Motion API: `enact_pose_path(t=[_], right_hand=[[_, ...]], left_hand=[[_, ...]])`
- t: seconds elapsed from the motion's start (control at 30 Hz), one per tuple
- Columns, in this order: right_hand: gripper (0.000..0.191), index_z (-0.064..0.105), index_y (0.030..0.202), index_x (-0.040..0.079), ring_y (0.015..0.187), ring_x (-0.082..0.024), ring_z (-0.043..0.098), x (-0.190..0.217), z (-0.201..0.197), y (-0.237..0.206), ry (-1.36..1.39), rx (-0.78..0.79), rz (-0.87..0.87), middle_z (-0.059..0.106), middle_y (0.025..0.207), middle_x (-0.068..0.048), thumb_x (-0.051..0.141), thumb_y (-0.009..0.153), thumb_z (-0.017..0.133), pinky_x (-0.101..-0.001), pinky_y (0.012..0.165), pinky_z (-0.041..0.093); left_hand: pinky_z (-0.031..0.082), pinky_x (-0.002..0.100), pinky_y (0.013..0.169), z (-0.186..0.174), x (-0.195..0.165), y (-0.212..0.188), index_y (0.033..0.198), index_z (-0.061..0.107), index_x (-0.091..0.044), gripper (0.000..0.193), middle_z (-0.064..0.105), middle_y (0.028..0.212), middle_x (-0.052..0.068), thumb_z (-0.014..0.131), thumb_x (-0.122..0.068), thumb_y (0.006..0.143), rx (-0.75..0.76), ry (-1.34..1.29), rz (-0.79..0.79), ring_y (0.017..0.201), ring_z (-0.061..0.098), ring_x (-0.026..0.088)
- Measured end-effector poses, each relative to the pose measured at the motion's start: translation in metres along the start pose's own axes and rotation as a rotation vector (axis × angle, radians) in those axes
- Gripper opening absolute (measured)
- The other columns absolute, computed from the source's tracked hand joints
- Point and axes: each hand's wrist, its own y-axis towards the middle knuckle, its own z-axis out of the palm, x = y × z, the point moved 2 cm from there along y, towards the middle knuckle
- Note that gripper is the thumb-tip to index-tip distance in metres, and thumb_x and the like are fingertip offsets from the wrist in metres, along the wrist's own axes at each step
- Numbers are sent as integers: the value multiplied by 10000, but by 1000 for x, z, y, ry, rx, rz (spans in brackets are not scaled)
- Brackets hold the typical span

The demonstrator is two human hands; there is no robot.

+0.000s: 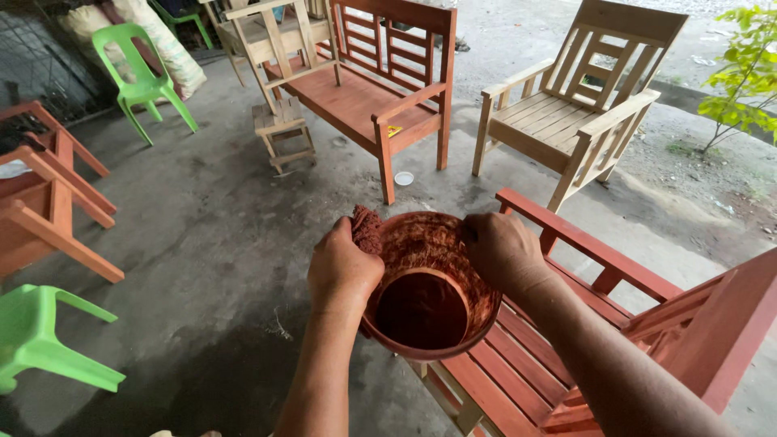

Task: The person applies reddish-brown stain to a wooden chair using a cloth. They wipe the backrest and seat, then dip the cloth into a bucket of stain and continue applying it to the chair's frame and legs.

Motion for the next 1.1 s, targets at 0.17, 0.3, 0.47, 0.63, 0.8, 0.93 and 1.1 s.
enact_pose_path(t=[0.17,0.3,0.47,0.63,0.8,0.93,1.1], right_hand=[[197,782,991,201,873,-340,716,-4,0,9,41,-59,-61,753,916,-107,302,923,627,-480,766,568],[206,772,1027,206,869,-344,718,-16,5,16,37,10,15,752,944,-104,308,960,606,-487,757,571],[224,780,1035,211,859,-327,731,-48,8,28,122,-29,11,764,941,-94,328,944,612,-469,767,577],[229,785,1019,198,843,-345,726,-97,13,39,157,-48,-14,760,921,-110,318,945,604,-483,749,568],[224,798,1005,204,833,-368,715,-150,9,60,161,-72,-70,746,909,-137,303,925,614,-491,733,567],[225,778,961,158,847,-370,709,-185,-5,81,126,-113,-81,739,904,-141,333,942,637,-494,726,561],[193,778,979,185,834,-363,709,-208,-18,96,139,-94,-139,746,903,-123,295,916,632,-490,728,555]], left_hand=[[547,480,917,8,1,10,1098,647,-114,362,727,1129,143,701,-118,740,-37,-44,37,1104,672,377],[534,492,928,20,-3,18,1072,653,-103,321,723,1115,163,699,-129,755,-57,-33,77,1102,658,396],[538,484,939,49,-21,29,1116,635,-107,370,699,1174,146,701,-121,752,25,-17,53,1133,652,373],[517,484,985,89,-48,32,1194,608,-90,447,667,1240,166,697,-99,756,35,14,104,1184,621,382],[509,497,973,130,-81,34,1201,624,-91,449,683,1198,184,693,-116,758,42,-51,90,1170,617,404],[512,494,962,157,-108,35,1203,632,-79,476,690,1174,211,692,-101,731,-6,-82,92,1139,625,430],[538,470,971,188,-128,41,1143,642,-50,430,713,1157,218,685,-83,717,16,-132,-8,1126,667,413]])
